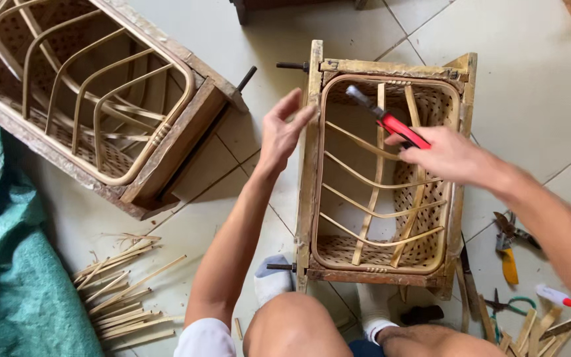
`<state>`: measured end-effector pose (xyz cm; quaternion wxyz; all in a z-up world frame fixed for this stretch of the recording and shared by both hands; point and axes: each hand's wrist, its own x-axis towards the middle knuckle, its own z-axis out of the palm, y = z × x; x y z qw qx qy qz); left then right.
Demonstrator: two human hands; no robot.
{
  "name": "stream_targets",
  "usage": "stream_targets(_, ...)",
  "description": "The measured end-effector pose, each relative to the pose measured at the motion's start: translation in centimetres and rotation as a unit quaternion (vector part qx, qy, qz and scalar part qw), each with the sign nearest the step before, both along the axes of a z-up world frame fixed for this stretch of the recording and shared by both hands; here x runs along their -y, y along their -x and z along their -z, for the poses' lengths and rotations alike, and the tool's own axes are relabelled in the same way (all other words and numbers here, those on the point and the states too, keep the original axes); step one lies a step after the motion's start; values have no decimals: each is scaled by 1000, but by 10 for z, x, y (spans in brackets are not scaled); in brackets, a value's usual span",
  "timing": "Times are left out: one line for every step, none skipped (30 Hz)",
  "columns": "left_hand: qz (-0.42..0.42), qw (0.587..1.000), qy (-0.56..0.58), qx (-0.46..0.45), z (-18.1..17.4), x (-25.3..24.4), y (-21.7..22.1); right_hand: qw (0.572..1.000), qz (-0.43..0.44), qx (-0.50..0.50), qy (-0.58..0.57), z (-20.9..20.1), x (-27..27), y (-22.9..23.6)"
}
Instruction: The person repairs a woven basket by tapping its frame with a hammer, trimming edges with pliers, and applying glue to the joints. The basket is held in a wooden jig during the process.
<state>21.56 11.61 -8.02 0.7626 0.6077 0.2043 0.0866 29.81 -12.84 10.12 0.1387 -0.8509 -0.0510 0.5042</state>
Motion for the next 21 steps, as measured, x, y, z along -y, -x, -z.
stream_targets(31, 997, 63, -11, 6, -2, -5, 1000, -26, 8, 3, 2, -4, -7)
stream_targets(35, 997, 65, -3, 10, -2, -9, 999, -50, 15, 5, 5, -9, -13)
stream_targets(39, 997, 68, 5, 12, -1, -13, 998, -60, 11, 12, 9, -14, -20)
stream_targets(44, 996, 72, 12, 13, 1, -16, 997, -68, 5, 20, 14, -19, -25)
stream_targets(53, 996, 74, -1, 12, 2, -18, 997, -77, -1, 28, 18, -22, -30)
stream_targets(59, 995, 77, -14, 11, 1, -20, 996, -80, -1, 29, 20, -25, -33)
stream_targets(66, 994, 80, -27, 8, 0, -21, 996, -84, -1, 29, 22, -28, -37)
stream_targets(71, 994, 74, -29, 5, -2, -23, 996, -90, 1, 29, 22, -31, -40)
stream_targets(75, 994, 68, -30, 2, -5, -25, 996, -89, -1, 28, 22, -33, -42)
stream_targets(80, 994, 63, -32, 0, -7, -25, 996, -88, -3, 26, 22, -34, -43)
stream_targets(81, 994, 66, -32, -2, -8, -26, 996, -88, -5, 25, 22, -36, -43)
stream_targets(83, 994, 70, -32, -3, -8, -26, 995, -91, -12, 28, 22, -37, -43)
stream_targets(84, 993, 75, -32, -4, -8, -26, 995, -95, -20, 31, 22, -37, -43)
stream_targets(85, 993, 70, -33, -3, -7, -27, 994, -98, -27, 34, 22, -38, -43)
stream_targets(87, 994, 66, -33, -3, -7, -27, 994, -101, -25, 38, 23, -39, -44)
stream_targets(88, 994, 62, -32, -2, -8, -28, 993, -105, -21, 43, 24, -41, -46)
stream_targets(89, 994, 53, -35, -1, -8, -28, 993, -109, -17, 48, 26, -43, -47)
stream_targets(89, 994, 45, -37, 0, -8, -27, 993, -114, -7, 42, 26, -44, -47)
stream_targets(89, 995, 37, -39, 1, -8, -26, 992, -119, 4, 35, 28, -45, -46)
stream_targets(87, 995, 42, -37, 3, -8, -25, 992, -125, 14, 30, 28, -46, -46)
stream_targets(85, 995, 46, -35, 5, -7, -24, 989, -135, 8, 56, 29, -46, -45)
